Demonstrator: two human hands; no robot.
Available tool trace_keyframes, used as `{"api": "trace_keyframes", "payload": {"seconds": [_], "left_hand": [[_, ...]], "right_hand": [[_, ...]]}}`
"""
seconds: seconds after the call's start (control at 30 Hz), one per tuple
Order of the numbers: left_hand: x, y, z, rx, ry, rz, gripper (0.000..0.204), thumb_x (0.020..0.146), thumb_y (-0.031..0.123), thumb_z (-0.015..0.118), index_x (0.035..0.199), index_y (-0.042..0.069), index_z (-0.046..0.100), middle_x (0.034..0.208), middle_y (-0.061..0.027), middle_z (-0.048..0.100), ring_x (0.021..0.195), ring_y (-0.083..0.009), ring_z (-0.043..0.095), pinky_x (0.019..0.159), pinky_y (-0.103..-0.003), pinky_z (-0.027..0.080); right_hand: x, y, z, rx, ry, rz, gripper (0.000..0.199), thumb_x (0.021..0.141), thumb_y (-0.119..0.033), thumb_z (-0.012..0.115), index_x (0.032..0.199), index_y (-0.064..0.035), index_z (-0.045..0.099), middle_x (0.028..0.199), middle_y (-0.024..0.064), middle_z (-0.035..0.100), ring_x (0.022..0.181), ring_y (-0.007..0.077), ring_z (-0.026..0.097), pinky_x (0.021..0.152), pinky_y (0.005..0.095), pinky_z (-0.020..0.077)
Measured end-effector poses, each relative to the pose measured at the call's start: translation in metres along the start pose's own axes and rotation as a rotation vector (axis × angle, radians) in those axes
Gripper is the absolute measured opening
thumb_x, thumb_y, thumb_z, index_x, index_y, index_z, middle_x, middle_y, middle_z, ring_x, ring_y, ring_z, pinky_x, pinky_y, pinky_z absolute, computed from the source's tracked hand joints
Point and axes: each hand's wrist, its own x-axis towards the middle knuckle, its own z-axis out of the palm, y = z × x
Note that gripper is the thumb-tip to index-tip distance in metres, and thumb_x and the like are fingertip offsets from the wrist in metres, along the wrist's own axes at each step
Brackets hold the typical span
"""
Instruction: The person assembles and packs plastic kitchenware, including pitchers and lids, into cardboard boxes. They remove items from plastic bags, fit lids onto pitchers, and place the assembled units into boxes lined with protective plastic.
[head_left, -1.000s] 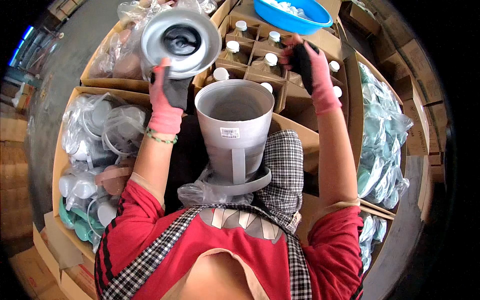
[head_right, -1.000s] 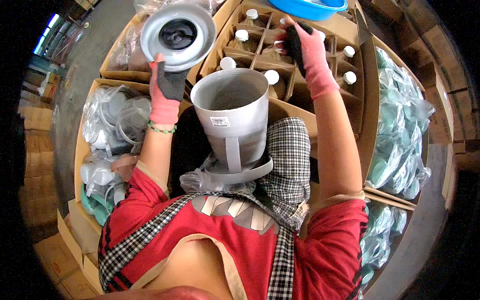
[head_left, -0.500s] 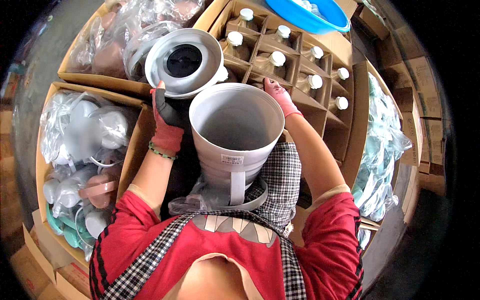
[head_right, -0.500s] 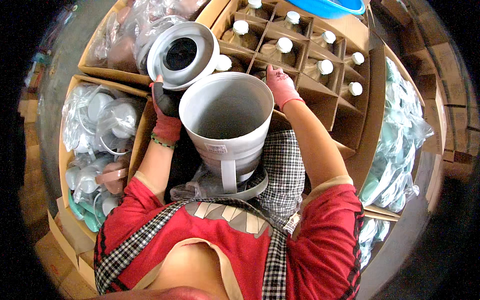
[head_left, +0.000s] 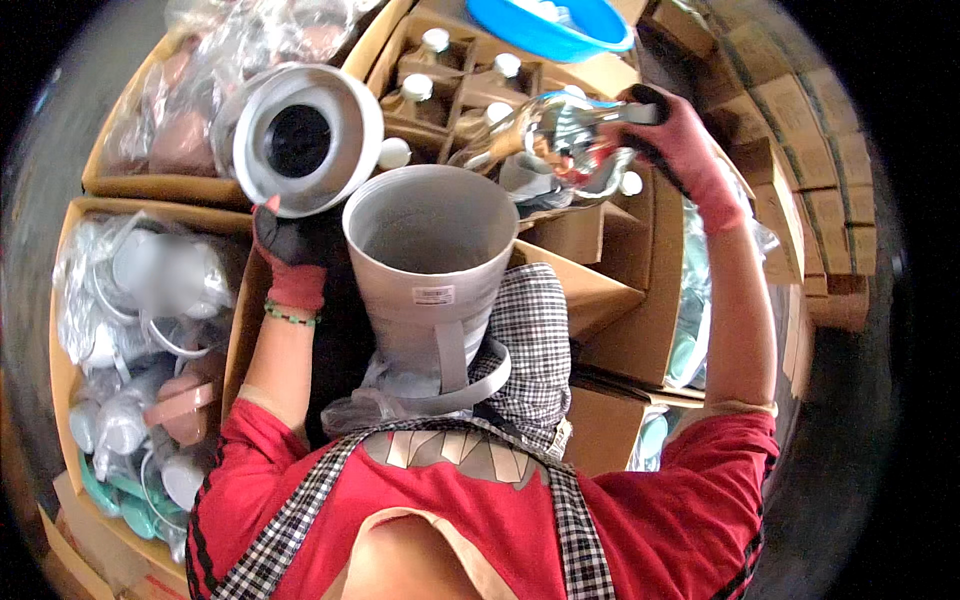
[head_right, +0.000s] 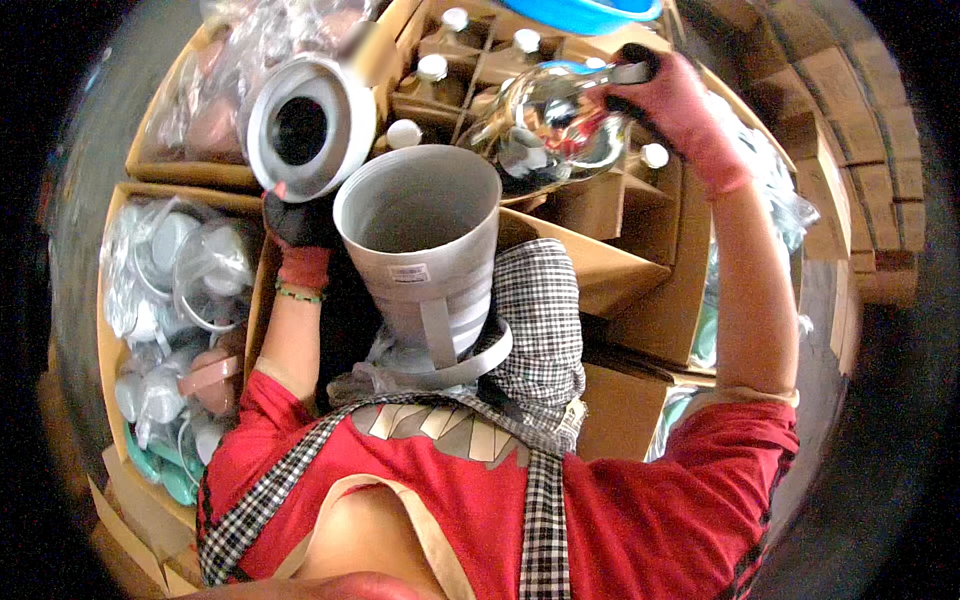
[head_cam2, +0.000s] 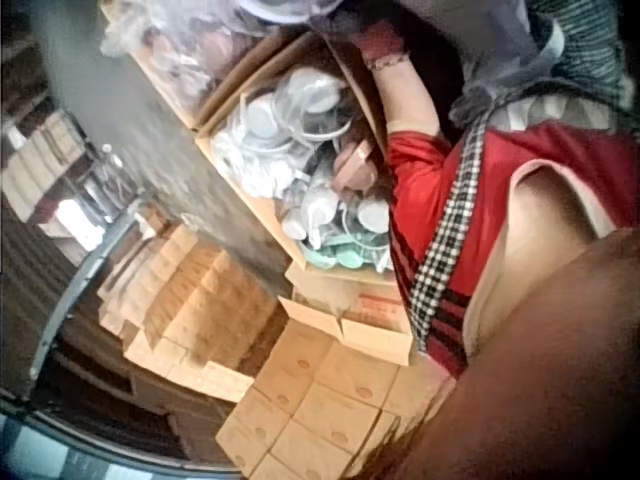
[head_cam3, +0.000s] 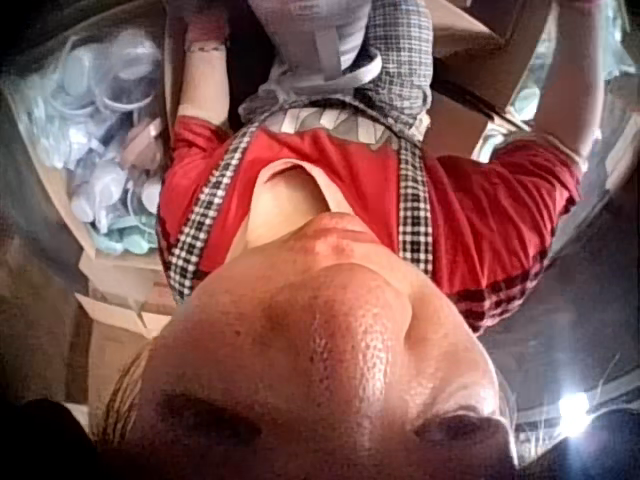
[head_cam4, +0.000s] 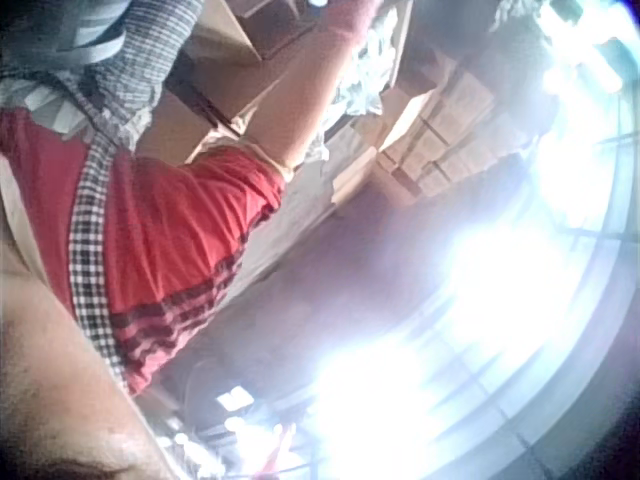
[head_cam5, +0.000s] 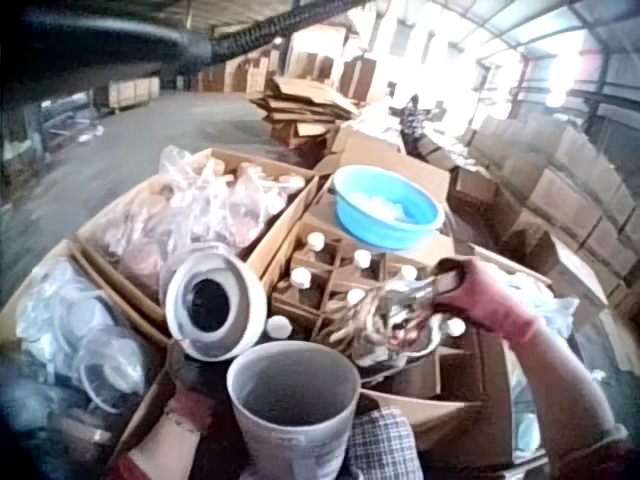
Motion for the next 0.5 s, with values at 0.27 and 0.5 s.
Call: {"api": "trace_keyframes", "payload": {"seconds": [0.27,0.5], "left_hand": [[0.023,0.019,-0.013,-0.243,-0.786,-0.242,0.043,0.080,0.035,0.044,0.102,-0.001,0.046,0.101,-0.0149,0.050,0.088,-0.0253,0.050,0.083,-0.042,0.037],[-0.005,0.033,0.100,-0.139,-1.104,-0.424,0.050,0.085,0.032,0.030,0.122,-0.001,0.029,0.130,-0.0168,0.025,0.120,-0.0349,0.021,0.098,-0.047,0.018]], "right_hand": [[-0.108,-0.016,-0.059,0.516,0.576,0.086,0.025,0.072,-0.014,0.059,0.094,-0.0025,0.055,0.069,0.0007,0.056,0.052,0.0049,0.049,0.045,0.0157,0.0388],[-0.108,-0.005,0.004,1.344,0.592,0.092,0.029,0.079,-0.025,0.048,0.100,-0.0048,0.051,0.069,0.0056,0.052,0.054,0.0132,0.049,0.040,0.0190,0.0365]]}}
